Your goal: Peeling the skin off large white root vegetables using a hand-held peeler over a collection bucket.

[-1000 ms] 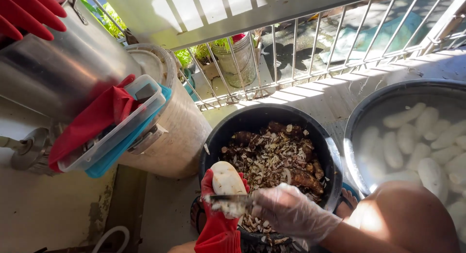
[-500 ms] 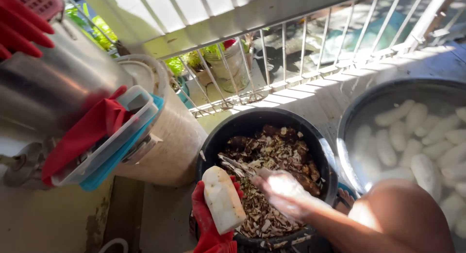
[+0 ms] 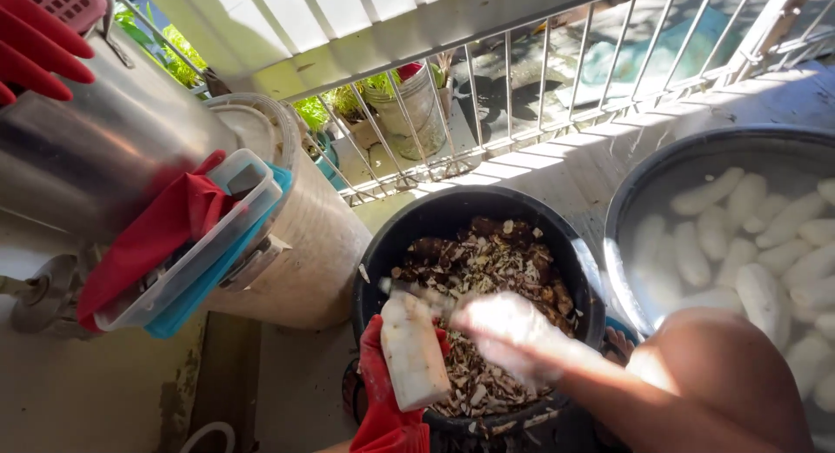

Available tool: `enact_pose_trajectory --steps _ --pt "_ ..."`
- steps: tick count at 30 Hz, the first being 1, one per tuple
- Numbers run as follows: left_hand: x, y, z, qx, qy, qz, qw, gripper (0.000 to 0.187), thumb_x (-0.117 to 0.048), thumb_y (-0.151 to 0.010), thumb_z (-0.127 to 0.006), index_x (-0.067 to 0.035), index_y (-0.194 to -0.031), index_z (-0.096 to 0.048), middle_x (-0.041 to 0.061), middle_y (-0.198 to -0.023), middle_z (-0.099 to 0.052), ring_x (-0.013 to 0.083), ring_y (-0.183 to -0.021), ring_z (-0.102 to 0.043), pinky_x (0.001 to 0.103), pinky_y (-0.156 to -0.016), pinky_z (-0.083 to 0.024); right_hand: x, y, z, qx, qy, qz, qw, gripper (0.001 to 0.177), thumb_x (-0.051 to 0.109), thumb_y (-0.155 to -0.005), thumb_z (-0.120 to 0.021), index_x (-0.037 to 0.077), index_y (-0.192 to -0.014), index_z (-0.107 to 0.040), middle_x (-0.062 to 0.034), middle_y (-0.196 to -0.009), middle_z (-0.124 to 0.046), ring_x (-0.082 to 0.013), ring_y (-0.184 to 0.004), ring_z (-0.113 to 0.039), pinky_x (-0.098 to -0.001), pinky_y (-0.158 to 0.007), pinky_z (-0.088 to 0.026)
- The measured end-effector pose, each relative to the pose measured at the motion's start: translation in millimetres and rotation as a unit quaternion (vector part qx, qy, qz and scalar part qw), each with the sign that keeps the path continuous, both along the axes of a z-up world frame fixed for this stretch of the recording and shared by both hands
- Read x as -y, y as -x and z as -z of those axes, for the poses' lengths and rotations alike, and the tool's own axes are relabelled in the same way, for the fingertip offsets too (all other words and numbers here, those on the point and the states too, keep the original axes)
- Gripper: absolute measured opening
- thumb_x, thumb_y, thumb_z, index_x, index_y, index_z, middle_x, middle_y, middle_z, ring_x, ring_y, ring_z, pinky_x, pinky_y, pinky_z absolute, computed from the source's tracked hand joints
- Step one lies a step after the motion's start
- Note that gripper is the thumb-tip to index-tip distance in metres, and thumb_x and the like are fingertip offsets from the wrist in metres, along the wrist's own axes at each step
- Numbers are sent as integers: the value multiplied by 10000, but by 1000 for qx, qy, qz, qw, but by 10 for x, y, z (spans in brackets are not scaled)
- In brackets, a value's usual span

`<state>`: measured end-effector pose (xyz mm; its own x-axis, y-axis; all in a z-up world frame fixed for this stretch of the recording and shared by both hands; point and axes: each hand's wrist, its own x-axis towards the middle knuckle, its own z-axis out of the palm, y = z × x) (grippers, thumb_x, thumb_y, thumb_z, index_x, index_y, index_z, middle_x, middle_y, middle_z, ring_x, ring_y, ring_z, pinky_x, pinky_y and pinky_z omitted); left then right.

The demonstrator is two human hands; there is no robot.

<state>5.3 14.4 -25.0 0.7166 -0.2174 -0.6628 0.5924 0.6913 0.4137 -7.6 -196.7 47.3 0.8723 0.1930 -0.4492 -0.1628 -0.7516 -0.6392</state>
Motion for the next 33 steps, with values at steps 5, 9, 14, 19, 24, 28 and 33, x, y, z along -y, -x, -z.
enact_pose_trajectory --steps 5,9,14,19,24,28,33 --pt "-225 -181 851 -152 239 108 953 614 -478 -858 -623 -8 -1251 -630 187 -919 -638 306 -736 -583 474 -645 -489 11 39 222 286 -215 -101 928 286 319 -1006 -435 174 -920 -667 38 -722 -682 -107 -554 -636 -267 -464 -512" --pt "-8 -267 644 -376 465 286 749 447 -276 -822 -682 -53 -1209 -664 101 -685 -586 208 -531 -509 359 -467 -442 38 -124 381 188 -79 -41 978 460 643 -985 -395 285 -865 -659 113 -651 -632 -68 -595 -605 -278 -546 -476" --pt "231 156 -595 -16 -122 63 990 880 -646 -880 -422 80 -1261 -743 278 -867 -724 386 -704 -665 466 -640 -528 -17 -106 -39 -4 -79 91 993 540 580 -992 -355 188 -1195 -666 -84 -1221 -753 -265 -1130 -724 -392 -938 -552" --pt "111 118 -171 -17 108 16 994 451 -511 -891 -610 -193 -1205 -673 0 -984 -687 171 -857 -646 332 -775 -505 11 -114 676 353 -133 -104 920 190 124 -1053 -488 150 -1098 -671 46 -818 -677 -56 -471 -608 -192 -302 -481" --pt "184 125 -313 -38 2 50 998 516 -561 -861 -637 -117 -1110 -719 90 -862 -702 257 -723 -655 396 -671 -539 56 -262 737 16 -11 14 1000 386 442 -1063 -411 143 -1152 -637 -157 -1128 -724 -327 -1083 -702 -435 -928 -540" --pt "223 119 -267 -51 -53 -7 997 576 -631 -866 -629 -92 -1049 -721 117 -817 -700 301 -676 -658 446 -650 -559 -41 -220 419 232 -45 -41 971 346 406 -1064 -371 139 -996 -580 -7 -816 -577 -146 -633 -484 -315 -521 -386" --pt "-107 -6 335 -2 38 -46 998 636 -574 -928 -571 -28 -1239 -671 184 -1013 -727 335 -773 -685 456 -690 -585 -30 81 468 -14 -271 120 955 312 472 -995 -598 187 -976 -724 8 -671 -624 -95 -408 -382 -219 -328 -270"
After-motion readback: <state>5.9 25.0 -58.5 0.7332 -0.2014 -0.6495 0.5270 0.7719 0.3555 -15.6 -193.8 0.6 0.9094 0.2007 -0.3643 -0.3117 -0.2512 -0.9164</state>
